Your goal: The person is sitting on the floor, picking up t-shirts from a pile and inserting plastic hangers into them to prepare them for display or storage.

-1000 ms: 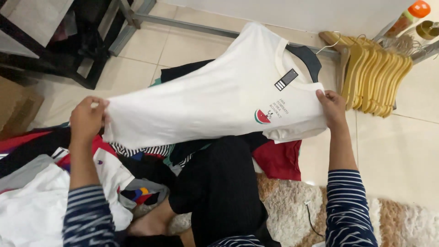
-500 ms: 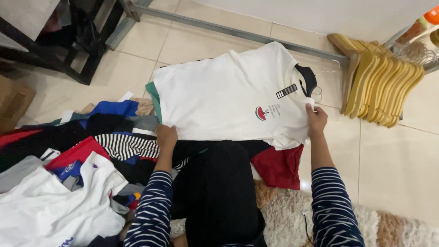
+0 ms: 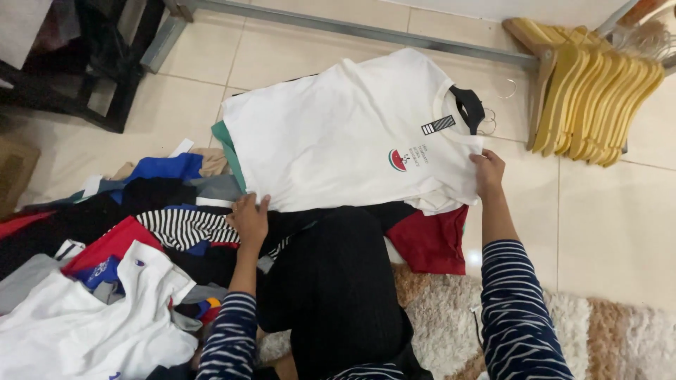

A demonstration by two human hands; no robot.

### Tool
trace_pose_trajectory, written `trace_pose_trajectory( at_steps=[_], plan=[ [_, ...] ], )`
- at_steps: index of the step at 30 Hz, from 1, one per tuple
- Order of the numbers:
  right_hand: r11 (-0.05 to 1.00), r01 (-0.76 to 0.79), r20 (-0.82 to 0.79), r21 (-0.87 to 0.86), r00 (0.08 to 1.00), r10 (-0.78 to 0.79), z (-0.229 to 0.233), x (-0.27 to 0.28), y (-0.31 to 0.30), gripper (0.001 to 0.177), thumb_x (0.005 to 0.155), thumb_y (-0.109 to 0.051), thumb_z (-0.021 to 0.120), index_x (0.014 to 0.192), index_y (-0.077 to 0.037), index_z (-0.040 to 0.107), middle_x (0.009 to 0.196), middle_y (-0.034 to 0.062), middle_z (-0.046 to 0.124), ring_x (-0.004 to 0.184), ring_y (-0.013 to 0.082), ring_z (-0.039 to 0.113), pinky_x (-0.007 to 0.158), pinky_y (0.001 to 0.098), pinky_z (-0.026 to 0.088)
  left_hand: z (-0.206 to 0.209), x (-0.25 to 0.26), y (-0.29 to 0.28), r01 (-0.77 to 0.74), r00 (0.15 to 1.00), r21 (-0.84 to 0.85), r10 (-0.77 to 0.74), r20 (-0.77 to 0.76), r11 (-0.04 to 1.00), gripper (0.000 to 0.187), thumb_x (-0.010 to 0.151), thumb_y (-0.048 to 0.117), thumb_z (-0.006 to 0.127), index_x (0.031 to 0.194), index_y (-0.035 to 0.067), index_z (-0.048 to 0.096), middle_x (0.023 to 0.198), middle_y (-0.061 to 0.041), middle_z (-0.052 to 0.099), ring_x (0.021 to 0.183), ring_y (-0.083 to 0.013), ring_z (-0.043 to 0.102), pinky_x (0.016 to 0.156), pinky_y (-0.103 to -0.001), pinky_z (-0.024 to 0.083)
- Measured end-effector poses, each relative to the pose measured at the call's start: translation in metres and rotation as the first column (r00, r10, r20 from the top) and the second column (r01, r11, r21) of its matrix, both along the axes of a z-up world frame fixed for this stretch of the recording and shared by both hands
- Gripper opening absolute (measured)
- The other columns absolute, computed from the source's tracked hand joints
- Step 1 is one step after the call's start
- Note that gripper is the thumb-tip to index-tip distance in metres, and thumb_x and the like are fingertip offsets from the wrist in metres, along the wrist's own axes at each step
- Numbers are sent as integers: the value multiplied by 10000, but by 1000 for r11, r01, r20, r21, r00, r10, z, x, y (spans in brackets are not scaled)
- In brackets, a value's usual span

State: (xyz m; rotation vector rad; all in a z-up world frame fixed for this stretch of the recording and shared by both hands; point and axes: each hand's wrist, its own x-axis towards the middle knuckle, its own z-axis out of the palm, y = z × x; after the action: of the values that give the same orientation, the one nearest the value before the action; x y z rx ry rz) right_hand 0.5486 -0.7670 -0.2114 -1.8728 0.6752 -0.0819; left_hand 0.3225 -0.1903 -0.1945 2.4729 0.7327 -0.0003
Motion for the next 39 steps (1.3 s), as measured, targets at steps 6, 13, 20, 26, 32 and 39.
trace_pose_trajectory(
  at_steps=[6, 13, 20, 26, 32, 39],
  plan=[
    [979, -89, 67, -185, 993, 102, -5, 2, -19, 300, 895, -258, 810, 1180, -178, 759, 888, 67, 673, 808, 197, 659, 695, 331, 540, 59, -38, -3, -115, 972, -119, 137, 191, 986, 387, 1148, 407, 491, 1150, 28, 574, 831, -289, 684, 842, -483, 686, 791, -549, 510],
    [994, -18, -50, -105, 999, 13, -12, -12, -21, 325, 929, -345, 823, 1207, -196, 744, 970, 105, 733, 891, 232, 724, 755, 355, 603, -5, -74, 10, 72, 980, 311, -125, 156, 948, 474, 946, 418, 730, 1294, 134, 581, 916, -126, 753, 968, -265, 715, 1056, -437, 366],
    [952, 33, -78, 303, 997, -10, 55, -87, 12, 684, 916, -287, 881, 1461, -85, 519, 1323, 269, 610, 1260, 394, 596, 1034, 465, 511, 24, -82, -4, 87, 978, 157, -114, 177, 984, 538, 986, 259, 704, 1447, 86, 489, 899, -175, 740, 1019, -290, 704, 1123, -469, 305],
    [952, -213, -187, 219, 949, 256, 45, -119, -10, 820, 775, -248, 924, 1452, -35, 513, 1177, 202, 683, 983, 268, 639, 732, 305, 434, 36, -91, -7, 99, 981, 86, -112, 158, 991, 596, 956, 221, 730, 1471, 73, 469, 899, -179, 733, 1039, -304, 692, 1159, -494, 265],
    [965, -190, -166, 183, 961, 221, 57, -118, -6, 569, 853, -292, 868, 1289, 6, 657, 1092, 196, 672, 948, 280, 590, 805, 371, 433, 33, -94, -6, 110, 975, 77, -123, 186, 991, 597, 954, 179, 725, 1480, 75, 462, 882, -177, 720, 1022, -319, 686, 1162, -507, 270],
    [686, -249, -293, -683, 955, 54, 15, -125, -3, 620, 859, -246, 834, 1338, -114, 463, 963, 202, 715, 906, 423, 733, 756, 548, 565, 19, -101, -6, 89, 979, 84, -103, 179, 993, 588, 945, 179, 728, 1471, 116, 474, 940, -177, 730, 1057, -301, 687, 1180, -508, 272]
  ],
)
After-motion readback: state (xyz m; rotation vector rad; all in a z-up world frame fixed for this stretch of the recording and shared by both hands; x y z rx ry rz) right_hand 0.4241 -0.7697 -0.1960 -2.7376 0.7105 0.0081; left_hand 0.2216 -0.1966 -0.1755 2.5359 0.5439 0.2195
